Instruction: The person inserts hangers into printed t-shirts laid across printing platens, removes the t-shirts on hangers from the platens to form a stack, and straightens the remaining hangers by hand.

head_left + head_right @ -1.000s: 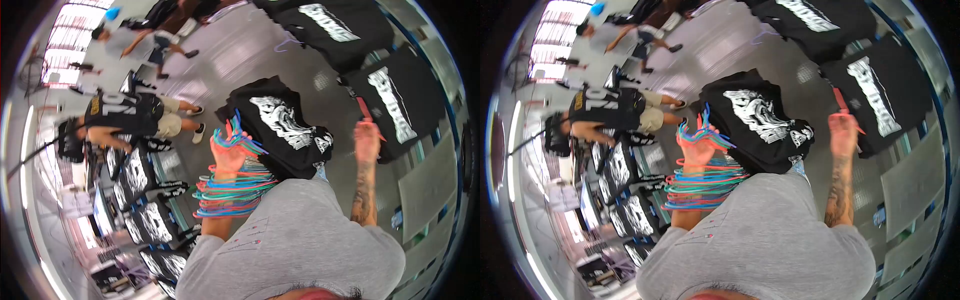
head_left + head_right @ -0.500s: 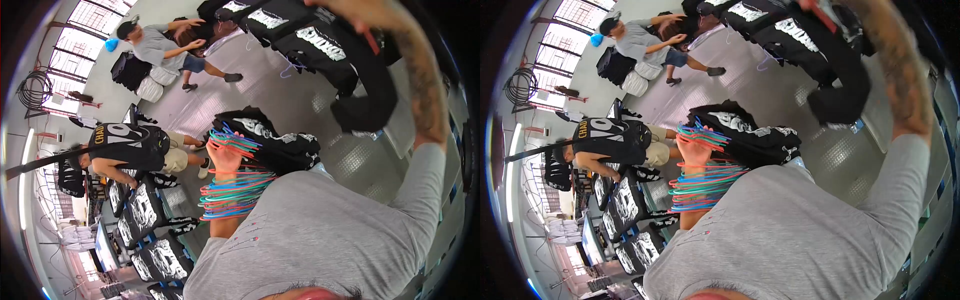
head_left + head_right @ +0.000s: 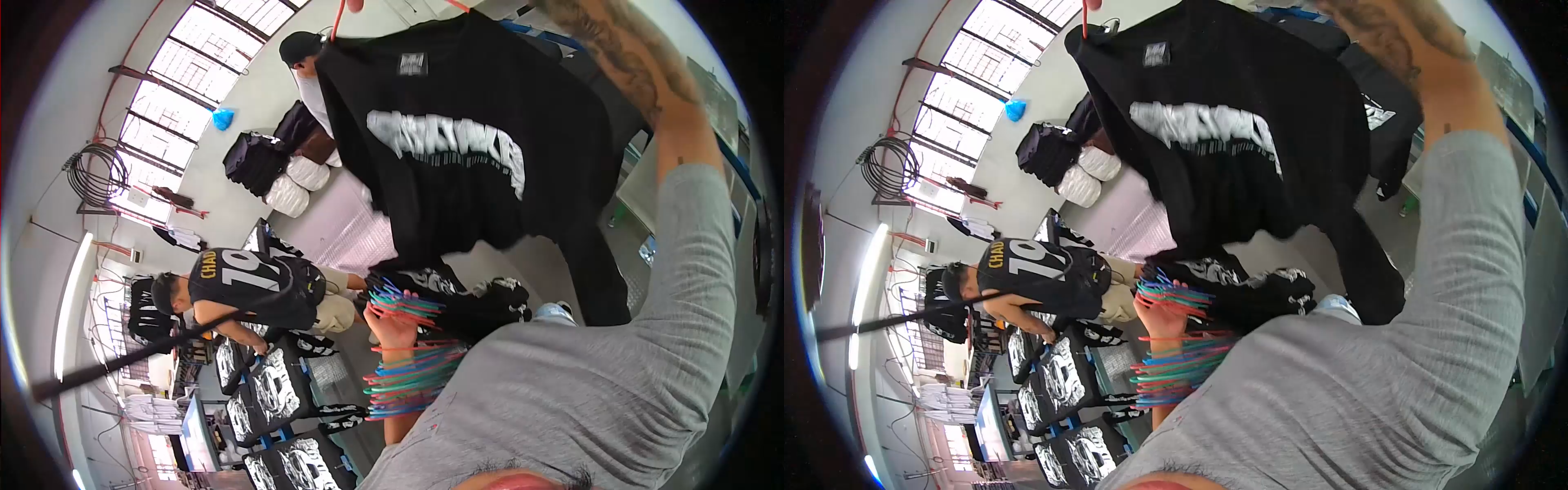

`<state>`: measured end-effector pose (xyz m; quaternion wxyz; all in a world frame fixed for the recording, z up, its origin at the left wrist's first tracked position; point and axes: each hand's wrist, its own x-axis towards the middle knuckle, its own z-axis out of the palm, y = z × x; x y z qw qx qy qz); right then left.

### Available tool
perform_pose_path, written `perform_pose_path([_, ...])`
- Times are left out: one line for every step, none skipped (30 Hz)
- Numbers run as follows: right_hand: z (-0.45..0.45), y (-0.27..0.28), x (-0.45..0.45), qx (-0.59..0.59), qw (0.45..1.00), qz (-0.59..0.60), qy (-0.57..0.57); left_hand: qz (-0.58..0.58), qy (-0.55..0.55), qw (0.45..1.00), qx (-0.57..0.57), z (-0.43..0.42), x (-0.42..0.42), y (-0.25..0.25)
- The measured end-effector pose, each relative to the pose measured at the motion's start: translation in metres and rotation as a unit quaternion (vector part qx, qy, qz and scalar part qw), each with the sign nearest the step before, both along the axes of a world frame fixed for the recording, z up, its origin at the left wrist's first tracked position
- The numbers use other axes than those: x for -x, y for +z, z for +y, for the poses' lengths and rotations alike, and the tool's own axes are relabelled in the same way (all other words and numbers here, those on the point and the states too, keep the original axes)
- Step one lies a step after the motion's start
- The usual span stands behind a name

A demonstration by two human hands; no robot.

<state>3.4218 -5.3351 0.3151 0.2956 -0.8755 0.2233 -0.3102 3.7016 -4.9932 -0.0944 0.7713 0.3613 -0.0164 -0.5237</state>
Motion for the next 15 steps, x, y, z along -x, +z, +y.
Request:
perform_pose_path([-0.024, -0.010, -0.009, -0.020, 0.999, -0.027, 0.032, 0.001, 0.002, 1.000, -0.011, -0.007, -0.003, 0.004])
perform_pose_path([-0.024, -0.031, -0.018, -0.015, 0.999, 0.009, 0.027, 0.006, 0.008, 1.000, -0.027, -0.009, -0.003, 0.004])
perform_pose_path([-0.020, -0.061, -0.028, -0.010, 0.998, 0.049, 0.025, 0.016, 0.016, 0.999, -0.045, -0.009, 0.002, 0.001])
perform_pose_path([-0.012, -0.089, -0.038, -0.002, 0.996, 0.086, 0.023, 0.000, 0.014, 0.999, -0.035, -0.011, -0.002, -0.006])
perform_pose_path([-0.016, -0.116, -0.050, 0.005, 0.992, 0.121, 0.023, 0.002, 0.020, 0.999, -0.036, -0.016, -0.007, -0.009])
perform_pose_path([-0.033, -0.142, -0.065, -0.031, 0.993, 0.097, 0.054, 0.006, 0.028, 0.999, -0.039, -0.016, -0.010, -0.012])
perform_pose_path([-0.049, -0.170, -0.085, -0.070, 0.990, 0.078, 0.089, 0.014, 0.041, 0.998, -0.044, -0.008, -0.012, -0.013])
perform_pose_path([-0.066, -0.206, -0.104, -0.017, 0.994, 0.059, 0.086, 0.029, 0.072, 0.995, -0.057, -0.010, -0.003, -0.007])
perform_pose_path([-0.085, -0.239, -0.122, 0.040, 0.995, 0.038, 0.082, 0.029, 0.086, 0.994, -0.059, -0.010, -0.003, -0.012])
perform_pose_path([-0.106, -0.262, -0.137, 0.121, 0.990, 0.032, 0.071, 0.027, 0.101, 0.993, -0.063, -0.010, -0.005, -0.019])
perform_pose_path([-0.114, -0.266, -0.141, 0.080, 0.995, 0.030, 0.055, 0.023, 0.114, 0.991, -0.067, -0.011, -0.005, -0.021])
perform_pose_path([-0.122, -0.268, -0.144, 0.040, 0.998, 0.028, 0.035, 0.002, 0.145, 0.985, -0.091, -0.017, 0.001, -0.016])
perform_pose_path([-0.129, -0.270, -0.147, 0.000, 0.999, 0.029, 0.012, -0.002, 0.148, 0.986, -0.077, -0.026, 0.002, -0.013])
perform_pose_path([-0.125, -0.282, -0.152, -0.022, 0.999, 0.029, 0.029, -0.001, 0.152, 0.986, -0.066, -0.027, 0.005, -0.014])
perform_pose_path([-0.111, -0.304, -0.161, -0.068, 0.997, 0.009, 0.031, 0.005, 0.164, 0.985, -0.059, -0.022, 0.013, -0.015])
